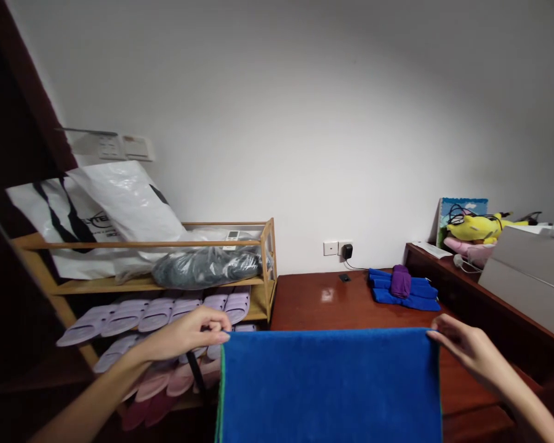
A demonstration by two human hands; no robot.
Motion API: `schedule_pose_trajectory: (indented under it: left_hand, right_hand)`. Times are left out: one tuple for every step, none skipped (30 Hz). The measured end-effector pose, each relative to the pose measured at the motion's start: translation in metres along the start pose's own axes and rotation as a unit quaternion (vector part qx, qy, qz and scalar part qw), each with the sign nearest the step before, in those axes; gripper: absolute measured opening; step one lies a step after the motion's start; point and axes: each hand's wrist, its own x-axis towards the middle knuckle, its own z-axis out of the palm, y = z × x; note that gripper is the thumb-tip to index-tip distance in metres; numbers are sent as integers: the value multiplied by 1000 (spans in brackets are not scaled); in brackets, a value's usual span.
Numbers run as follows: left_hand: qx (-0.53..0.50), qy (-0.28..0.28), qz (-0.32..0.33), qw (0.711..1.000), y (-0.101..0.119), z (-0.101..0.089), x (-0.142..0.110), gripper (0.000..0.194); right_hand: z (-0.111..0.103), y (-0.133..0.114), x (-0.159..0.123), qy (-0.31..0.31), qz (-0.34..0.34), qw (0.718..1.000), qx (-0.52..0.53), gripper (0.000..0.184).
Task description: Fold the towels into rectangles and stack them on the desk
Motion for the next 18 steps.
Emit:
schedule_pose_trajectory:
  left_hand:
    - [-9, -8, -3, 1000, -15, 7, 10, 32]
    - [-21, -20, -14, 999, -31, 13, 21, 34]
    - [-37, -19, -27, 999, -47, 21, 32, 35]
    - [-41, -17, -37, 998, -63, 28, 43, 37]
    - [-42, -11, -47, 998, -78, 35, 55, 38]
    - [-42, -5, -59, 997, -92, 43, 66, 38]
    - [-39, 2, -74, 996, -105, 50, 78, 37]
    - [-34, 10, -92, 995, -117, 58, 89, 35]
    - [-28, 20, -113, 993, -128, 67, 100, 33]
    - [-20, 28, -133, 990, -138, 75, 110, 31]
    - [-11, 38, -154, 987, -147, 84, 120, 28]
    - [-1, 48, -173, 984, -155, 92, 130, 27]
    - [10, 59, -192, 980, -163, 100, 138, 27]
    - [22, 71, -209, 975, -170, 107, 145, 29]
    - [34, 83, -224, 970, -176, 112, 151, 31]
    - [48, 98, -237, 965, -182, 116, 156, 32]
    - [62, 113, -247, 960, -187, 119, 160, 33]
    - [78, 130, -253, 955, -190, 121, 163, 33]
  right_hand:
    - [9, 7, 6, -27, 14, 999, 13, 33]
    - [21, 17, 13, -40, 33, 998, 28, 34]
    - [33, 27, 20, -56, 53, 996, 47, 35]
    - [47, 38, 29, -74, 73, 992, 71, 37]
    - [62, 49, 38, -89, 94, 987, 98, 39]
    - [78, 60, 47, -95, 114, 981, 126, 41]
    - [95, 70, 56, -93, 134, 976, 148, 42]
    - [111, 78, 65, -83, 153, 971, 161, 43]
    - [128, 85, 74, -70, 171, 969, 166, 42]
    - [144, 91, 81, -56, 189, 967, 163, 41]
    - [158, 96, 88, -43, 205, 965, 156, 38]
    - [171, 100, 94, -32, 217, 964, 148, 35]
    - [182, 104, 98, -23, 228, 963, 139, 31]
    - [191, 107, 102, -15, 238, 963, 130, 28]
    - [198, 110, 105, -9, 245, 962, 119, 25]
    - [204, 114, 107, -4, 250, 962, 107, 23]
    - [207, 117, 109, -2, 253, 963, 96, 22]
    - [210, 119, 111, -1, 254, 964, 83, 22]
